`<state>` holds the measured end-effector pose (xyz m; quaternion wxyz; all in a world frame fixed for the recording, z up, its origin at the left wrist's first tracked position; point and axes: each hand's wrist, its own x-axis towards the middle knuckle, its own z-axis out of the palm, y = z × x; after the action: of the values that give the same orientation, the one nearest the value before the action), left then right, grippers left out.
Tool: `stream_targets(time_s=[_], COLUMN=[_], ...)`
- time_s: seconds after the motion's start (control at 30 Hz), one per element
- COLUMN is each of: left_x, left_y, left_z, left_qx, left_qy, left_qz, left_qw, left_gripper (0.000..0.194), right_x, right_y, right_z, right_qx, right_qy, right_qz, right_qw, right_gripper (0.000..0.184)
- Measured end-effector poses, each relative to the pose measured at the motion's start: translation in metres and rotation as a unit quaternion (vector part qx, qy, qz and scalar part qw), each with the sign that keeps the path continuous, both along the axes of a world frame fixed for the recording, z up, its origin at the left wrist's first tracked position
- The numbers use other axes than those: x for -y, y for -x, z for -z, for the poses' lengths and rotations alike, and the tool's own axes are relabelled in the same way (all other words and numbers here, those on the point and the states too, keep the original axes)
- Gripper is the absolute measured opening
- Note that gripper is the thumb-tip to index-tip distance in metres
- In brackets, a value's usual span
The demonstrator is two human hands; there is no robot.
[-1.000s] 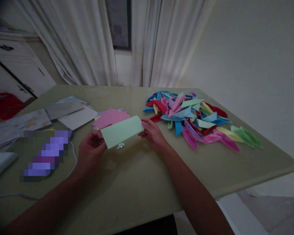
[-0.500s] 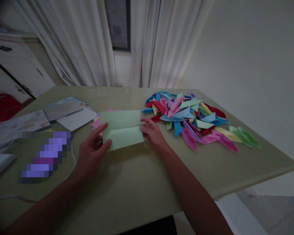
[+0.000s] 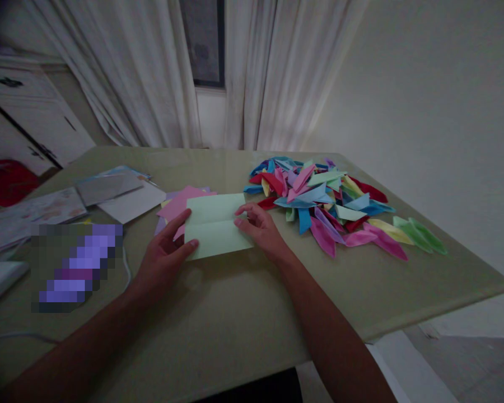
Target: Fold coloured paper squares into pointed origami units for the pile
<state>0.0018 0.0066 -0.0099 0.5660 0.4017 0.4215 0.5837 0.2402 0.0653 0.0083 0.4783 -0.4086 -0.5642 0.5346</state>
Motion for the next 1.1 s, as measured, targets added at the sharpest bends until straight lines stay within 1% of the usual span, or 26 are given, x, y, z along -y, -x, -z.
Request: stream_targets(time_s=[0.07, 0.13, 0.17, 0.2, 0.23, 0.27, 0.3, 0.33, 0.37, 0.4, 0.47, 0.5, 0.53, 0.6, 0.63, 0.67, 0.73, 0.77, 0.8, 0.83, 0.87, 0.9, 0.93, 0.97, 1.03, 1.1], left_x=[-0.002, -0.004, -0.005, -0.006, -0.005, -0.005, -0.004, -0.003, -0.003, -0.002, -0.002, -0.003, -0.003, -0.004, -0.003, -0.003, 0.001, 0.003, 0.005, 0.007, 0.008, 0.009, 0.010, 0.010, 0.010, 0.009], left_y=[0.001, 0.003, 0.005, 0.006, 0.008, 0.009, 0.010, 0.010, 0.010, 0.010, 0.009, 0.009, 0.009, 0.008, 0.008, 0.007, 0.005, 0.004, 0.003, 0.001, 0.000, -0.001, -0.002, -0.002, -0.002, -0.001], left_z=[0.001, 0.003, 0.004, 0.005, 0.006, 0.008, 0.009, 0.012, 0.014, 0.017, 0.022, 0.024, 0.026, 0.028, 0.027, 0.027, 0.023, 0.021, 0.019, 0.016, 0.014, 0.013, 0.012, 0.011, 0.012, 0.013], left_qx=[-0.025, -0.112, -0.182, -0.260, -0.335, -0.399, -0.448, -0.482, -0.505, -0.522, -0.546, -0.556, -0.564, -0.578, -0.583, -0.587, -0.594, -0.597, -0.601, -0.602, -0.600, -0.595, -0.586, -0.575, -0.559, -0.553], left_qy=[-0.004, -0.052, -0.095, -0.147, -0.200, -0.245, -0.276, -0.295, -0.301, -0.298, -0.282, -0.279, -0.280, -0.291, -0.301, -0.309, -0.321, -0.323, -0.320, -0.313, -0.302, -0.289, -0.272, -0.253, -0.224, -0.220], left_qz=[-0.014, -0.056, -0.081, -0.096, -0.094, -0.075, -0.042, -0.006, 0.026, 0.049, 0.075, 0.085, 0.093, 0.102, 0.103, 0.104, 0.107, 0.112, 0.121, 0.132, 0.144, 0.151, 0.152, 0.148, 0.132, 0.133], left_qw=[1.000, 0.991, 0.975, 0.950, 0.916, 0.881, 0.849, 0.825, 0.808, 0.798, 0.785, 0.779, 0.771, 0.755, 0.747, 0.741, 0.730, 0.726, 0.723, 0.722, 0.726, 0.735, 0.748, 0.763, 0.787, 0.792], left_gripper=[0.086, 0.077, 0.072, 0.068, 0.066, 0.065, 0.064, 0.061, 0.057, 0.051, 0.040, 0.037, 0.034, 0.030, 0.028, 0.027, 0.026, 0.026, 0.026, 0.026, 0.027, 0.026, 0.025, 0.024, 0.024, 0.019], right_x=[0.001, 0.001, 0.001, 0.000, 0.000, 0.000, -0.001, -0.001, -0.001, -0.002, -0.003, -0.004, -0.004, -0.001, 0.002, 0.006, 0.016, 0.021, 0.025, 0.028, 0.030, 0.031, 0.031, 0.031, 0.029, 0.029], right_y=[-0.001, -0.002, -0.002, -0.003, -0.003, -0.004, -0.005, -0.006, -0.008, -0.009, -0.012, -0.014, -0.015, -0.018, -0.018, -0.018, -0.016, -0.014, -0.013, -0.012, -0.012, -0.013, -0.015, -0.018, -0.024, -0.030], right_z=[-0.001, -0.001, -0.001, 0.000, 0.000, 0.000, 0.001, 0.001, 0.002, 0.003, 0.005, 0.005, 0.004, -0.002, -0.007, -0.013, -0.025, -0.029, -0.032, -0.033, -0.031, -0.029, -0.024, -0.020, -0.009, -0.001], right_qx=[0.029, 0.033, 0.034, 0.040, 0.048, 0.059, 0.071, 0.082, 0.095, 0.110, 0.160, 0.195, 0.232, 0.294, 0.314, 0.329, 0.355, 0.384, 0.417, 0.448, 0.471, 0.482, 0.481, 0.470, 0.428, 0.387], right_qy=[0.004, 0.019, 0.028, 0.036, 0.042, 0.044, 0.044, 0.041, 0.037, 0.033, 0.026, 0.011, -0.020, -0.113, -0.162, -0.199, -0.220, -0.222, -0.216, -0.207, -0.200, -0.196, -0.196, -0.198, -0.195, -0.186], right_qz=[-0.042, -0.051, -0.048, -0.044, -0.044, -0.048, -0.054, -0.060, -0.063, -0.067, -0.077, -0.063, -0.034, 0.035, 0.054, 0.040, -0.039, -0.079, -0.125, -0.167, -0.203, -0.231, -0.247, -0.253, -0.238, -0.209], right_qw=[0.999, 0.998, 0.998, 0.998, 0.997, 0.996, 0.995, 0.994, 0.993, 0.991, 0.984, 0.979, 0.972, 0.949, 0.934, 0.922, 0.908, 0.893, 0.874, 0.853, 0.835, 0.822, 0.818, 0.822, 0.849, 0.879], right_gripper=[0.031, 0.036, 0.037, 0.039, 0.040, 0.040, 0.039, 0.038, 0.037, 0.036, 0.034, 0.032, 0.029, 0.023, 0.023, 0.025, 0.037, 0.044, 0.046, 0.041, 0.031, 0.019, 0.010, 0.010, 0.019, 0.022])
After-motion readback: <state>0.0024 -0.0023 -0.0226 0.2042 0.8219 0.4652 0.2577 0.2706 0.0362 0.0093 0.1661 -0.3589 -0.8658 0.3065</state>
